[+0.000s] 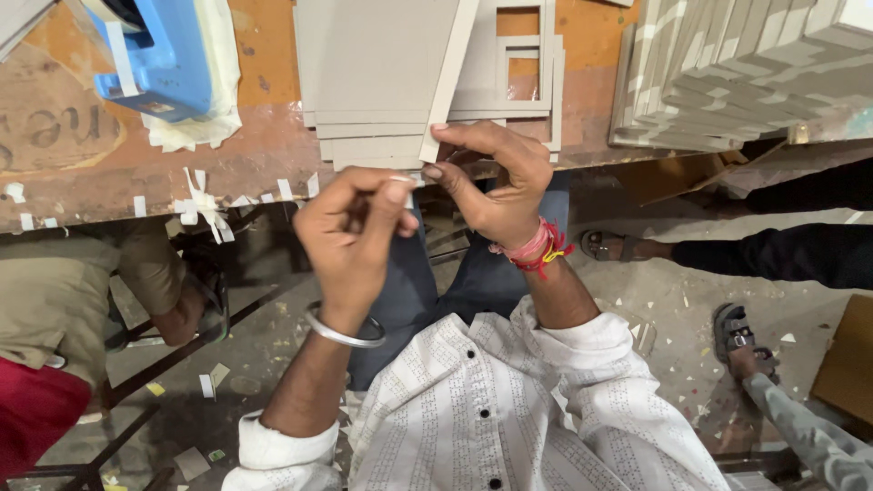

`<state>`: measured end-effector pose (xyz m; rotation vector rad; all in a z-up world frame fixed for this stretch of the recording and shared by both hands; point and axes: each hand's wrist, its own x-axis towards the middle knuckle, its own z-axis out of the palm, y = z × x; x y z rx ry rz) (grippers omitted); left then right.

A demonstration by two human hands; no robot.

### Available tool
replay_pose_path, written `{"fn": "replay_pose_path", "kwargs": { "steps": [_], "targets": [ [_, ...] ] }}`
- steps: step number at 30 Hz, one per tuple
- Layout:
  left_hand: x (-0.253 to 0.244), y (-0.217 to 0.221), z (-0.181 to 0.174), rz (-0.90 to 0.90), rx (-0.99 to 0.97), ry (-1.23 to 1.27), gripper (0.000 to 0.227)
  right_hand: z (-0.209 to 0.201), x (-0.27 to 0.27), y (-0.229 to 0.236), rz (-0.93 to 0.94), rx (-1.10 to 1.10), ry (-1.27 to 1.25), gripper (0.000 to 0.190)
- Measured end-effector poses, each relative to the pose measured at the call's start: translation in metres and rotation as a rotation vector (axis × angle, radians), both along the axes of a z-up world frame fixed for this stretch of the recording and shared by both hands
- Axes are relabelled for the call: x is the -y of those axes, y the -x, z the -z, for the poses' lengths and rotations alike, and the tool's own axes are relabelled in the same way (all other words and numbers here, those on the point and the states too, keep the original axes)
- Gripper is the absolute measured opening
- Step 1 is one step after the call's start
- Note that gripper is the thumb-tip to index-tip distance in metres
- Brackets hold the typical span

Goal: The person assembles small photo frames by inserting white paper into cardboard frames and securing them with adhesive tape. They repeatedly pick up frames and paper, align the paper within the frame opening, and apply tape to the edges to hold the paper in place.

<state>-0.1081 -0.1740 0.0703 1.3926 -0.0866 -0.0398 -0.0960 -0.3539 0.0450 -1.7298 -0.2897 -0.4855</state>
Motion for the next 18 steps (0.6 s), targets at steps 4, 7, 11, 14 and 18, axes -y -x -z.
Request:
{"fn": "replay_pose_path", "kwargs": {
  "steps": [4, 7, 11, 14, 18],
  "targets": [
    [0.010, 0.003, -0.001, 0.033, -0.078, -0.057, 0.016, 0.003, 0.000, 0.002, 0.004, -0.005, -0.010, 0.033],
    [0.015, -0.004, -0.008, 0.019, -0.062, -0.023, 0.017, 0.003, -0.001, 0.002, 0.016, -0.004, -0.008, 0.032],
    [0.021, -0.005, -0.016, 0.004, -0.097, -0.014, 0.018, 0.003, -0.003, 0.003, 0.028, -0.004, -0.018, 0.033],
    [0.024, -0.007, -0.017, -0.021, -0.121, -0.022, 0.020, 0.004, -0.003, 0.003, 0.019, 0.007, -0.016, 0.033],
    [0.024, -0.009, -0.010, -0.049, -0.131, -0.093, 0.022, 0.006, -0.002, 0.005, 0.014, -0.023, -0.039, 0.034]
  ]
}}
